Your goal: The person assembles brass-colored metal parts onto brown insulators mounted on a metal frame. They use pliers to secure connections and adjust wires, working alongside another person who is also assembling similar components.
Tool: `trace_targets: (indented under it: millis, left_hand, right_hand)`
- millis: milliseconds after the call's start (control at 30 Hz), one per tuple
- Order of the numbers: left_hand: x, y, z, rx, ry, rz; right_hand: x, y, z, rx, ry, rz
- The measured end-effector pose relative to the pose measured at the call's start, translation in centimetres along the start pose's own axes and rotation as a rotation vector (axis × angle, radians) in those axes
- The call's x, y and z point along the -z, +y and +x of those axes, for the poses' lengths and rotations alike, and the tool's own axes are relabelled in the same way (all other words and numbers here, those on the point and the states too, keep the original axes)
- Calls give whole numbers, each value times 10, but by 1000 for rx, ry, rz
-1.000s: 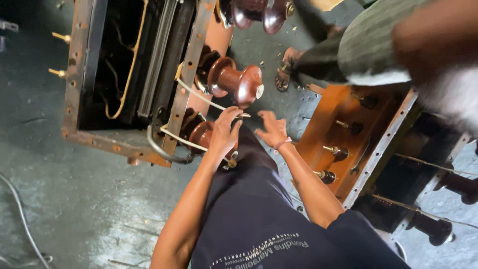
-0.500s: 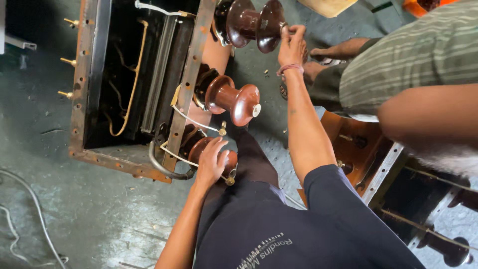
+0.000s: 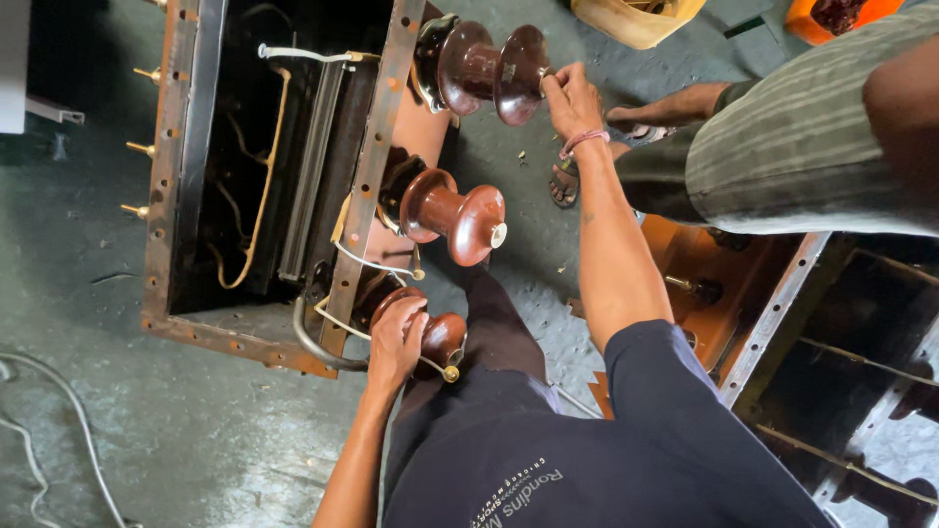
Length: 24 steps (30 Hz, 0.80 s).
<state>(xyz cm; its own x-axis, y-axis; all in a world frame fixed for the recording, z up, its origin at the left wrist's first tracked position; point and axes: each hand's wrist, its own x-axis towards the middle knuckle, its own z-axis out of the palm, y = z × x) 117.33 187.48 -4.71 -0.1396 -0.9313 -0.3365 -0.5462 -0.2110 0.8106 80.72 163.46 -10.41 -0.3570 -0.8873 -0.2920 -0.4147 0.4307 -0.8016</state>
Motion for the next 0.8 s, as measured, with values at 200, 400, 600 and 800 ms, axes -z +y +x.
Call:
trace_targets:
  millis: [200, 400, 600, 800]
  left_hand:
    - [4, 19, 5, 67, -24, -81]
    - [12, 48, 6, 17, -6, -117]
    - [-16, 112, 27, -491, -44, 86]
    - [-45, 132, 3, -726, -247, -191]
  right_hand:
    - [5, 19, 4, -1, 26, 527]
    - [60, 31, -39, -333, 278, 871]
    - [75, 6, -190, 295, 316, -430]
    - [61, -20, -315, -163, -139, 408]
